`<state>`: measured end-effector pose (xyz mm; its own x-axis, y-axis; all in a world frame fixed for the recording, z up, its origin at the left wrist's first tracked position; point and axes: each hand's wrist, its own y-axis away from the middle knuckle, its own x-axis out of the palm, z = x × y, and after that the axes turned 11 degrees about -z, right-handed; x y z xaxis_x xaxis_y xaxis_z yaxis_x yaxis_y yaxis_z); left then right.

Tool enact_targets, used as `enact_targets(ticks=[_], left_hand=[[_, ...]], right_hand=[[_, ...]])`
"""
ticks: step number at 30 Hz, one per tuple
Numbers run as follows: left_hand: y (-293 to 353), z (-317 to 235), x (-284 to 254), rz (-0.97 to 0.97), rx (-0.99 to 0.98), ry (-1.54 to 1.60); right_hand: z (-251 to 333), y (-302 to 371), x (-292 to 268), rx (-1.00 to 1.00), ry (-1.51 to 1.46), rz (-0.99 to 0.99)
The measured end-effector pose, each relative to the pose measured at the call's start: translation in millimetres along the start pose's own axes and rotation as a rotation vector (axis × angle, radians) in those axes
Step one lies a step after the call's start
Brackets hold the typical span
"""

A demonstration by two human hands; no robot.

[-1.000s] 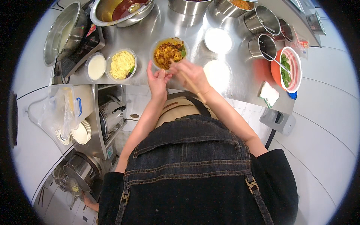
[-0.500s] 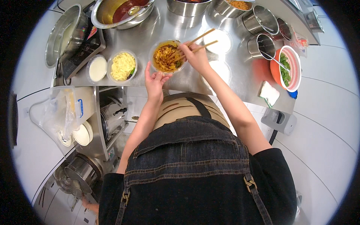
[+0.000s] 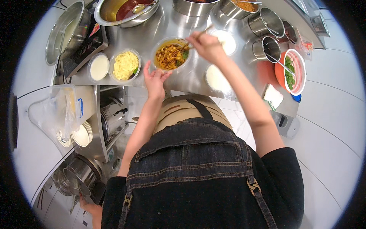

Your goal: The person assembles noodle dishes in a commercial kitchen. They use chopsticks to add greens and shredded egg to bowls, mix the contents, and then place lids on the containers. A coworker assists by handling plastic bags and packaging.

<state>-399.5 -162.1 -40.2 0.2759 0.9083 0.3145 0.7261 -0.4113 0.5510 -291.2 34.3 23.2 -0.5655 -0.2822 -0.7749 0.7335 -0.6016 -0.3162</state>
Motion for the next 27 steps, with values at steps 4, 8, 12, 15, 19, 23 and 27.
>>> enact_targets(ticks=[4,8,12,15,19,23,27], left_hand=[[13,21,23,-0.049,0.022,-0.022],[17,13,26,-0.067,-0.048,0.017],[15,11,21,-0.029,-0.066,0.054],[16,11,20,0.003,-0.054,0.018],[5,8,6,0.026,-0.044,-0.045],[0,12,-1,0.08,-0.014,-0.058],[-1,3,-1,0.102,-0.008,-0.067]], right_hand=[[50,54,30,-0.182,-0.127,-0.054],[62,50,21,0.049,-0.233,-0.151],[55,45,-6,0.477,-0.466,-0.272],[23,53,43,0.237,-0.466,-0.264],[32,36,11,0.553,-0.547,-0.248],[28,26,-2,0.532,-0.813,-0.425],[14,30,20,0.606,-0.875,-0.269]])
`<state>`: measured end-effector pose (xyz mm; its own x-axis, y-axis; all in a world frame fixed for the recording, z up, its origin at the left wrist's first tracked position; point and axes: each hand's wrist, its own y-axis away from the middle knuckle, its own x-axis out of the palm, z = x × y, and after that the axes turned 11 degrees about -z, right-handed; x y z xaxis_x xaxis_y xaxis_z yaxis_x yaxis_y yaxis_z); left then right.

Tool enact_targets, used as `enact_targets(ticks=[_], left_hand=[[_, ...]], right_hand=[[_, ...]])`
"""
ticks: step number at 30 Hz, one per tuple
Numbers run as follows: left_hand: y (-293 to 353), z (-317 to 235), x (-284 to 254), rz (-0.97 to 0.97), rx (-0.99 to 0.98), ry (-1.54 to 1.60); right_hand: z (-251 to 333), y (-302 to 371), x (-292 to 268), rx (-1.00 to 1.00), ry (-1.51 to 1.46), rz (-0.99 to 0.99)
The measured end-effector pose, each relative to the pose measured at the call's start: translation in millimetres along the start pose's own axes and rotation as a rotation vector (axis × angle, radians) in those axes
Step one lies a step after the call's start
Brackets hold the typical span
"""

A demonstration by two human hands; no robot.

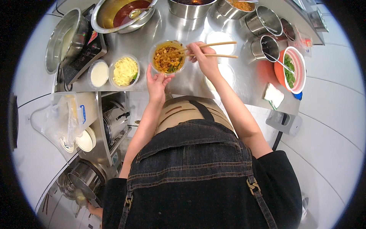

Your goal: The person assembles noodle dishes in a commercial kitchen. They use chopsticks to add greens and shredded egg to bowls, mix the contents, and then place lids on the containers. A coworker assists by handling plastic bags and packaging.

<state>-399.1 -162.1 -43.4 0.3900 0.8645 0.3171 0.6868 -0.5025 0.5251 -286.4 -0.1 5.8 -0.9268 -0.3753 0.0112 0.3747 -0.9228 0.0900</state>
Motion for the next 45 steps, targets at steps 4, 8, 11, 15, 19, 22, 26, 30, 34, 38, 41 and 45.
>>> enact_targets(ticks=[4,8,11,15,19,22,26,30,34,38,41,45], left_hand=[[-4,-4,-3,0.008,0.021,-0.032],[-7,-6,-9,0.065,0.031,-0.097],[-7,-12,-10,0.065,0.02,-0.109],[-8,-13,-9,0.072,0.013,-0.12],[-9,-18,-11,0.091,-0.016,-0.155],[-12,-19,-16,0.121,-0.019,-0.131],[-17,-21,-15,0.171,-0.029,-0.194],[-13,-19,-11,0.096,-0.034,-0.119],[-8,-10,-4,0.01,-0.05,-0.015],[-1,-2,11,0.04,-0.156,0.039],[1,-1,11,0.057,-0.204,0.028],[-8,-6,7,0.158,-0.146,0.029]], right_hand=[[-10,-1,-10,0.118,0.093,0.09],[-14,-10,7,0.015,0.171,0.079],[21,-2,9,-0.058,0.263,0.066],[22,2,1,-0.035,0.272,0.124],[20,-3,10,-0.05,0.352,0.082],[45,0,19,-0.056,0.274,0.038],[27,-12,44,-0.212,0.19,0.103],[12,-26,11,-0.161,0.257,-0.081],[25,19,1,-0.461,0.677,-0.112],[-2,53,20,-0.615,0.789,0.081],[20,58,23,-0.644,0.646,-0.074],[18,56,17,-0.367,0.622,-0.081]])
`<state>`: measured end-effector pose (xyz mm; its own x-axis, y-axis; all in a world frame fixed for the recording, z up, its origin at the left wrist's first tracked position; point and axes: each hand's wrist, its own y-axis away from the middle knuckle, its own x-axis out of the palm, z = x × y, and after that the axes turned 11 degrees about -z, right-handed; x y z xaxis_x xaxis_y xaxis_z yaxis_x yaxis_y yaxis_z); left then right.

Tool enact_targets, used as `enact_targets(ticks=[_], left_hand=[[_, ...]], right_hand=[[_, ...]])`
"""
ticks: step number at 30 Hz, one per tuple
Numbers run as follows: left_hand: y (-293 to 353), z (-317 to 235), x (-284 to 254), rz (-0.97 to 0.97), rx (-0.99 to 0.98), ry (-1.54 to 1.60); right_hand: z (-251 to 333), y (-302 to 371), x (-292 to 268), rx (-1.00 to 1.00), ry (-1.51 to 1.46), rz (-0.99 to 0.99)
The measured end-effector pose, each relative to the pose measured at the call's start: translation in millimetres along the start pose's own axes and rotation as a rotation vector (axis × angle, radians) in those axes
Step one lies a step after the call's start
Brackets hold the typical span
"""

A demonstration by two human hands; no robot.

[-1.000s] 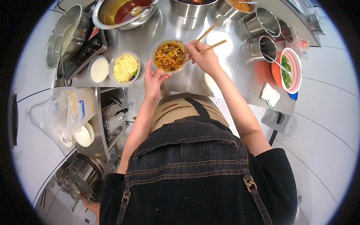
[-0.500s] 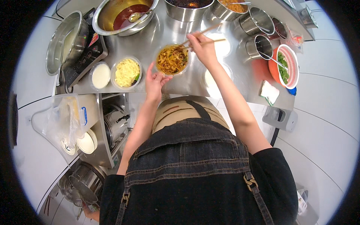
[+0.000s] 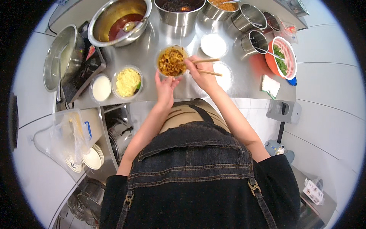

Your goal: The person assembles noodle dishes in a commercial kitchen. They use chopsticks to add greens and shredded egg to bowls, mix the contents, and then place lids on the containers. A coworker assists by handling plastic bags and packaging.

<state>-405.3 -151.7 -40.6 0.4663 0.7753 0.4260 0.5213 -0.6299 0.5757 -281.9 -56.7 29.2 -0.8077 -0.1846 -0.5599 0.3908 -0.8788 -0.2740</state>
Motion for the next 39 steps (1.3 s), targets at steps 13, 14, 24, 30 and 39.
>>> enact_targets(ticks=[13,14,24,30,39], left_hand=[[-9,-24,-21,0.131,-0.116,-0.103],[-11,-23,-20,0.151,-0.135,-0.085],[-16,-27,-19,0.215,-0.207,-0.04],[-14,-27,-30,0.179,-0.218,-0.036],[-24,-32,-21,0.092,-0.158,-0.147]], right_hand=[[14,-9,0,0.268,-0.355,-0.277],[8,-9,3,0.243,-0.312,-0.286],[-17,-8,5,0.176,-0.181,-0.244],[12,-11,-19,0.248,-0.339,-0.396],[14,-63,15,-0.047,-0.162,-0.334]])
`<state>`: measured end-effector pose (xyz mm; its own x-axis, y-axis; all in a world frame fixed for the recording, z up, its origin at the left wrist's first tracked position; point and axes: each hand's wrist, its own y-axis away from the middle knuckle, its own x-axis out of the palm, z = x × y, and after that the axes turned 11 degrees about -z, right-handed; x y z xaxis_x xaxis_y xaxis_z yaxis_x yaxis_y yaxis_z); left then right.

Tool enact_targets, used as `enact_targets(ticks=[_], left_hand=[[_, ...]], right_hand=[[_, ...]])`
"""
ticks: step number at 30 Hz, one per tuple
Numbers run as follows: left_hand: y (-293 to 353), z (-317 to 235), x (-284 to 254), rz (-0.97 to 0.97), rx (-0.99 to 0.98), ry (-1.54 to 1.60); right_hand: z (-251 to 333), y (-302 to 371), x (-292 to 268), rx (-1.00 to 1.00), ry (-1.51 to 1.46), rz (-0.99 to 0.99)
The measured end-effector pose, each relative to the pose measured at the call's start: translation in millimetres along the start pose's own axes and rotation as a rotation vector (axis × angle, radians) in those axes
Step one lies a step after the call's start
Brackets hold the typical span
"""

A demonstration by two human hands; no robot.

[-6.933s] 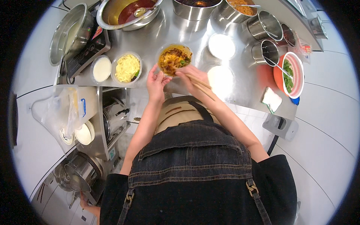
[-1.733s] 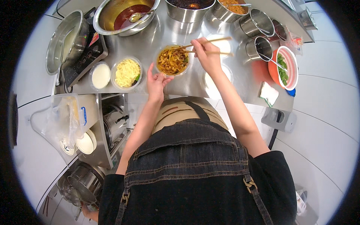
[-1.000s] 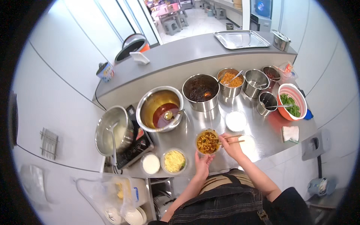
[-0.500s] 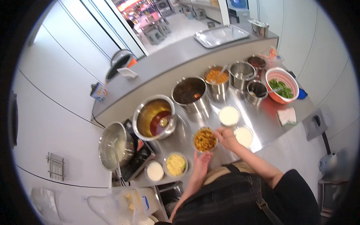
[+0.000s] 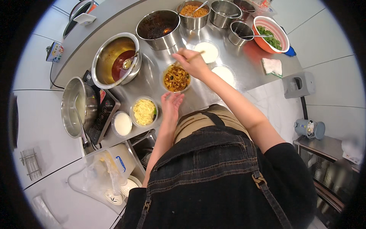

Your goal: The person assembles noodle dishes in a commercial kitchen. They use chopsticks to add greens and shredded egg to bowls, mix the contents, and then place lids on the containers. A coworker assists by handling plastic bags and packaging.

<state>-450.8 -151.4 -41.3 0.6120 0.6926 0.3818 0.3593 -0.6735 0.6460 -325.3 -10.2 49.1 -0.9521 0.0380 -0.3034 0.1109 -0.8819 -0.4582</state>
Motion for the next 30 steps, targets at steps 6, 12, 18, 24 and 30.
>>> enact_targets(ticks=[6,12,18,24,30], left_hand=[[-24,-4,-2,0.016,0.082,-0.102],[-23,8,2,-0.027,0.077,0.04],[-9,34,16,0.013,-0.042,0.124],[-6,32,20,0.058,-0.114,0.108],[-3,23,8,0.112,-0.165,0.111]], right_hand=[[-3,-68,32,0.079,0.092,0.398],[-35,-30,-28,0.091,0.301,0.325],[10,62,-12,-0.214,0.34,0.144],[14,62,-17,-0.195,0.419,0.071],[4,58,-21,0.383,0.005,0.012]])
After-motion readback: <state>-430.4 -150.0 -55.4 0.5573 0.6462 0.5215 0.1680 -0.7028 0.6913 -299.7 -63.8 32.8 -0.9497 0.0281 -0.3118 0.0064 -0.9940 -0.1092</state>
